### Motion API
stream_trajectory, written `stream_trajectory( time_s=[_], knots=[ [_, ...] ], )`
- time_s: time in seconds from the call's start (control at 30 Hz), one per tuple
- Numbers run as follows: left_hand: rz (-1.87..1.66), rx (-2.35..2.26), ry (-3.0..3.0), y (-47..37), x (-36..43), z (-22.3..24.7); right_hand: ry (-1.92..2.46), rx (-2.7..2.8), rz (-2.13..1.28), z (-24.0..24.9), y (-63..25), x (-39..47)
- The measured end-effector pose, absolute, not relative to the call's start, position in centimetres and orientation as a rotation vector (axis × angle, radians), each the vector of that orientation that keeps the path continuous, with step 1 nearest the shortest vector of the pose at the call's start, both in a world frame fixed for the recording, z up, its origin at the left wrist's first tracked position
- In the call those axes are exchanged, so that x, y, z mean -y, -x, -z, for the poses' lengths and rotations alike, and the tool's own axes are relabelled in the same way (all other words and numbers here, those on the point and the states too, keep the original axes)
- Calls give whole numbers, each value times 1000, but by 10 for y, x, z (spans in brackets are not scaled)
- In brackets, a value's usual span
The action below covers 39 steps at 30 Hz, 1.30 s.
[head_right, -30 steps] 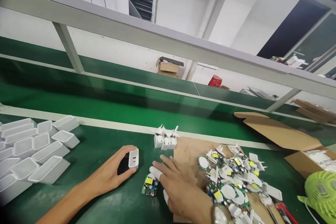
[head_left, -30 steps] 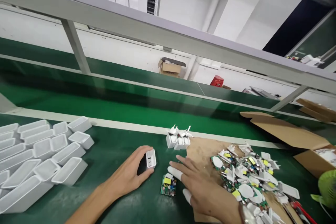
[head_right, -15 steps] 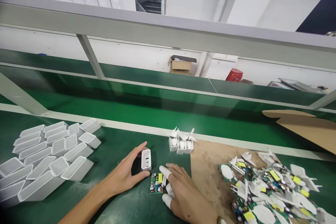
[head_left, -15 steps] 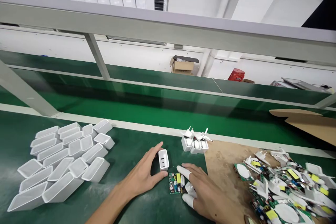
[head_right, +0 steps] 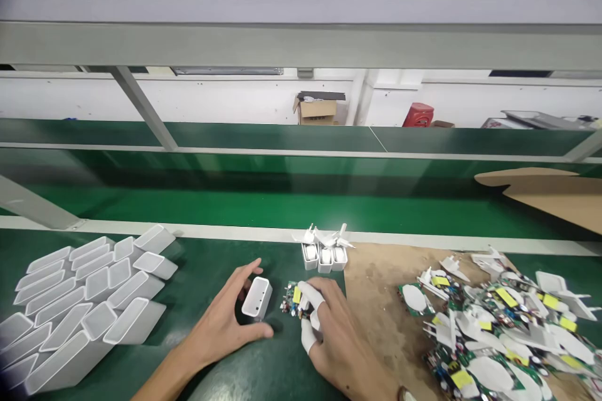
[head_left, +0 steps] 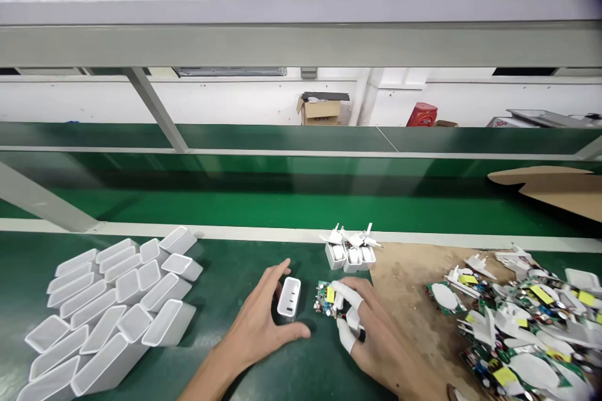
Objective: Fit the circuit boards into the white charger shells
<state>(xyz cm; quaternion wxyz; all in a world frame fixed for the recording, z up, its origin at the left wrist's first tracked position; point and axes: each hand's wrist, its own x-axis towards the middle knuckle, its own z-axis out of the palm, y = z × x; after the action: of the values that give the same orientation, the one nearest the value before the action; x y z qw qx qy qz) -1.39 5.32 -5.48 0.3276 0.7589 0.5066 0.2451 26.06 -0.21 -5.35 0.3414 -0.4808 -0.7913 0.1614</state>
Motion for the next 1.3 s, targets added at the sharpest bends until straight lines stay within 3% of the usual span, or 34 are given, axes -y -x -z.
stream_trajectory(
  time_s=[0.17,0.33,0.87,1.3],
  knots=[
    [-482,-1278,-1941,15,-53,47,1305,1892,-481,48,-258,6],
    [-745,-1080,-2135,5,-51,47,1176,1906,-585,35,-248,15],
    [-787,-952,-2181,1,-48,53,1272,2094,-247,38,-238,20],
    [-781,-954,-2191,-4,-47,50,1308,2152,-254,27,-240,19]
  ],
)
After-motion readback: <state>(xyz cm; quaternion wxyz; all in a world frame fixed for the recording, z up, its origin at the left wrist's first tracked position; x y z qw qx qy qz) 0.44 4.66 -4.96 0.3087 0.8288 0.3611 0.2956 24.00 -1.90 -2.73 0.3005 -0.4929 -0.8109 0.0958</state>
